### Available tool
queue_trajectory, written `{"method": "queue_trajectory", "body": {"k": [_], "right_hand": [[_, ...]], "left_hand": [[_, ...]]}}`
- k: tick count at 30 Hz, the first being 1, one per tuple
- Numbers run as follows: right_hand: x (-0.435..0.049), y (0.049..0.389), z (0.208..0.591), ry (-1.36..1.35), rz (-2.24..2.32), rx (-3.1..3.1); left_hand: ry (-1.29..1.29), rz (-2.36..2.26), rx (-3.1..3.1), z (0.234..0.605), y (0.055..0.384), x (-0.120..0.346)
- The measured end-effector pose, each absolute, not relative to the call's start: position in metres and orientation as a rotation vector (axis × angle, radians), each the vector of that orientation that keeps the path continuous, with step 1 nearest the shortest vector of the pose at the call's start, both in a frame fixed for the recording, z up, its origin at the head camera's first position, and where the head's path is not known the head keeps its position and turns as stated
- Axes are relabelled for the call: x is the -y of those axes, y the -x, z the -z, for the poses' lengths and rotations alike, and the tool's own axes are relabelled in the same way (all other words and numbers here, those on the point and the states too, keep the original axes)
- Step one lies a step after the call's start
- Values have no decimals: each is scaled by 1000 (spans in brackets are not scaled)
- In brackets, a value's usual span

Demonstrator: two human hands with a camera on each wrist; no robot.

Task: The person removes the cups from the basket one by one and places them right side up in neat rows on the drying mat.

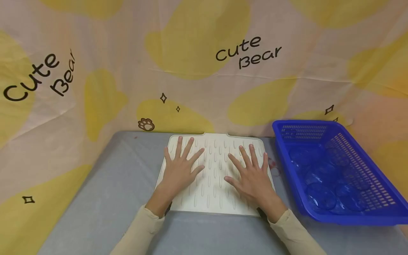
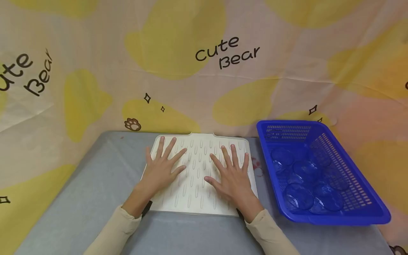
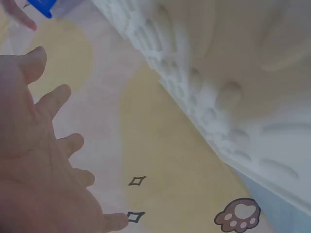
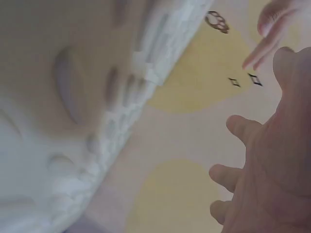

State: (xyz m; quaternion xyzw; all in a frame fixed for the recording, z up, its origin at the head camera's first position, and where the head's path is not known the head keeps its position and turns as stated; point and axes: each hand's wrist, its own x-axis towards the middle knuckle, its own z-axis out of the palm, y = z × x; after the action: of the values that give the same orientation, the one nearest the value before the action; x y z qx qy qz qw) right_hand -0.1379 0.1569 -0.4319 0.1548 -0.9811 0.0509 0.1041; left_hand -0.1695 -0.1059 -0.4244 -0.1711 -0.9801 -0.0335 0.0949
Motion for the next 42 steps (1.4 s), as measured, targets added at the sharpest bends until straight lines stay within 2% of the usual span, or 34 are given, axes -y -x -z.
{"method": "queue_trajectory", "body": {"k": [6,12,24,29,37,42], "right_hand": [[-170,115,412,-476,-179,2884],[-207,91,392,-502,-246,2926],[-310,75,373,-507,-903,2964],[-340,74,373,-500,-752,2968],[-358,67,378,-426,-575,3118],[-366,65,377,-228,-424,3202]], "left_hand": [[546,218,2953,420,141,124],[593,183,2978,432,116,147],[663,222,3033,442,104,167],[658,296,3077,442,101,169],[722,281,3112,445,97,170],[716,256,3150,448,97,168]]}}
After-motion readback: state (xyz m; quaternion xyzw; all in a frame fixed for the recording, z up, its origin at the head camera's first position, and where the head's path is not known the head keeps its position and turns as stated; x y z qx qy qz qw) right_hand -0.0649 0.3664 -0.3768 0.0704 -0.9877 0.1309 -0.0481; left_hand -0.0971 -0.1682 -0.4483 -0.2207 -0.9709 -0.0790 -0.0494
